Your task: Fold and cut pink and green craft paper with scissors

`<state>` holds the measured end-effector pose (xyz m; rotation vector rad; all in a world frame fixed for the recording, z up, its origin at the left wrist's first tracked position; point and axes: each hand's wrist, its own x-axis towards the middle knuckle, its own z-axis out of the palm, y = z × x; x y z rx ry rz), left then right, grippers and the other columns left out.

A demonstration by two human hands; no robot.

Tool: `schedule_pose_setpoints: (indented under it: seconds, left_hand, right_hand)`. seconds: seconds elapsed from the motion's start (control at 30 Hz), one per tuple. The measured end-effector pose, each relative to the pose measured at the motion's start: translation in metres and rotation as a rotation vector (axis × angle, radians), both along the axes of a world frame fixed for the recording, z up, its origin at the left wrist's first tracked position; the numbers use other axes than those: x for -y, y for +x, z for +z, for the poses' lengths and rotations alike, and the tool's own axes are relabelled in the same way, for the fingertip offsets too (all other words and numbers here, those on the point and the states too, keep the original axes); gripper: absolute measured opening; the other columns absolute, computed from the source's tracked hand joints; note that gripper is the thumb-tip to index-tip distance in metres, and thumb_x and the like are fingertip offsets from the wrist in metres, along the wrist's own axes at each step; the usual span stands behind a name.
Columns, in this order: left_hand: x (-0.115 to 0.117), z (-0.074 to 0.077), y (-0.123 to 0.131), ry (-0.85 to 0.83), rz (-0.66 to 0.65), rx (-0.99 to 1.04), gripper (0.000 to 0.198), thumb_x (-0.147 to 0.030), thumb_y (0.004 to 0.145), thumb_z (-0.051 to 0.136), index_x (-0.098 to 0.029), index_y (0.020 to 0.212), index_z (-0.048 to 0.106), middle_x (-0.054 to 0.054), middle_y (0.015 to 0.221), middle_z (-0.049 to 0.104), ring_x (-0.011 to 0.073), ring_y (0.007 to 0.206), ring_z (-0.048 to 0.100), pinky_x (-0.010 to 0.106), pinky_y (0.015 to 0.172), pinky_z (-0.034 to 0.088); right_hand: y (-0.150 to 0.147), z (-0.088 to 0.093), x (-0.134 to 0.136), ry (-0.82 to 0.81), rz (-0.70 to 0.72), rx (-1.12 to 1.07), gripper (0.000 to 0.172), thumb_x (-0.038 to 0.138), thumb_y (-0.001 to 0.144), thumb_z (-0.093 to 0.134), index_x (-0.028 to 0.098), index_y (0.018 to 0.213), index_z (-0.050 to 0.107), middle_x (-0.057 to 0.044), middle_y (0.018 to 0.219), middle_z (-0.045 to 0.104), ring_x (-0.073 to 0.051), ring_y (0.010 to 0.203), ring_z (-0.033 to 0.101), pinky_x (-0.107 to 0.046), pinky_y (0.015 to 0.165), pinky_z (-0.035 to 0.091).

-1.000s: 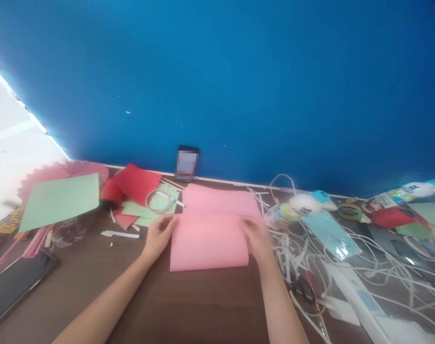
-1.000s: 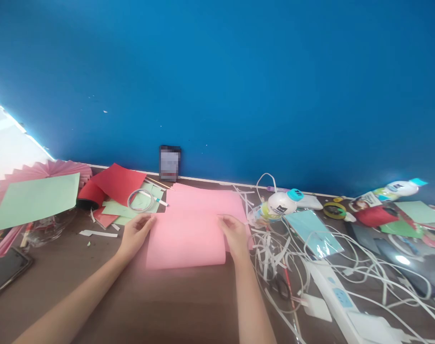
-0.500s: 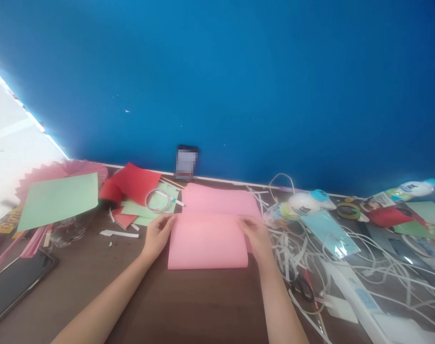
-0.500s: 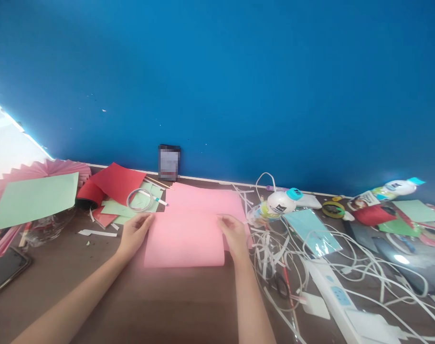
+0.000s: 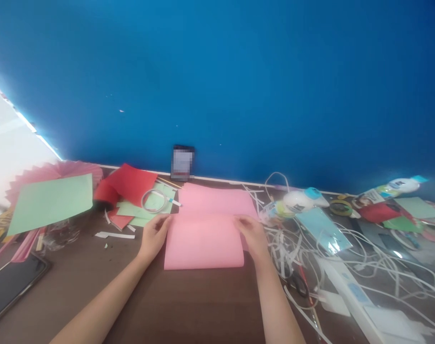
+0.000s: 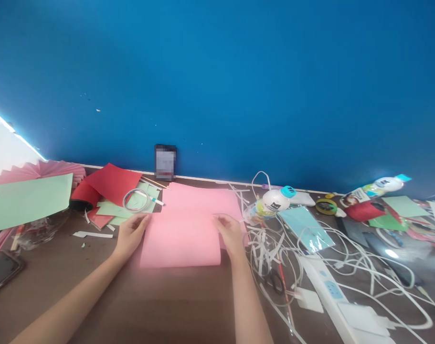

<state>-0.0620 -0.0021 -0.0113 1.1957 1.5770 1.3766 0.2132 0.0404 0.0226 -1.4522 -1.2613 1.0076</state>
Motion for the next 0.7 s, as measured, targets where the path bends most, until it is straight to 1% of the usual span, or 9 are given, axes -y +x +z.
schedule_pose_setpoints:
  seconds: [0.2,0.37,0.47,0.63,0.7]
  left_hand:
    - [0.0,0.0,0.0,0.008,-0.004,-0.014,0.029,-0.043,0.075,0.054,-0.017,0.081,0.066,0.006,0.085,0.069,0.0198,0.082,0.062,0.029,0.074,0.049]
    - [-0.001,-0.002,0.0,0.004,-0.062,0.05,0.031,-0.043,0.075,0.055,-0.016,0.086,0.064,0.007,0.089,0.068,0.0202,0.086,0.062,0.03,0.077,0.048]
    - [-0.002,-0.003,-0.001,0.006,-0.083,0.078,0.029,-0.041,0.075,0.055,-0.015,0.085,0.063,0.007,0.087,0.068,0.0198,0.084,0.062,0.03,0.077,0.048]
    - [-0.003,-0.004,-0.001,0.029,-0.107,0.092,0.027,-0.04,0.075,0.056,-0.015,0.081,0.063,0.006,0.082,0.069,0.0187,0.079,0.063,0.028,0.073,0.048]
    - [-0.002,-0.004,0.0,0.04,-0.099,0.098,0.027,-0.04,0.075,0.056,-0.015,0.081,0.063,0.007,0.082,0.069,0.0192,0.08,0.063,0.029,0.073,0.048]
  right_hand:
    - [0.0,0.0,0.0,0.001,0.003,0.028,0.027,0.042,0.059,0.07,0.019,0.072,0.067,-0.005,0.08,0.068,-0.021,0.08,0.06,-0.034,0.075,0.045]
    - [0.002,-0.002,-0.001,0.007,0.012,0.011,0.026,0.04,0.06,0.07,0.018,0.073,0.067,-0.005,0.081,0.068,-0.021,0.08,0.06,-0.035,0.076,0.046]
    - [0.004,-0.002,-0.004,-0.002,0.031,0.027,0.025,0.039,0.061,0.07,0.018,0.074,0.067,-0.006,0.081,0.068,-0.021,0.08,0.06,-0.035,0.076,0.046]
    - [0.006,0.003,-0.012,-0.011,0.06,0.078,0.025,0.039,0.061,0.069,0.018,0.073,0.066,-0.006,0.084,0.067,-0.022,0.084,0.06,-0.034,0.078,0.045]
    - [0.006,0.007,-0.015,-0.03,0.088,0.075,0.027,0.039,0.062,0.068,0.018,0.079,0.065,-0.007,0.089,0.066,-0.022,0.087,0.059,-0.035,0.079,0.045]
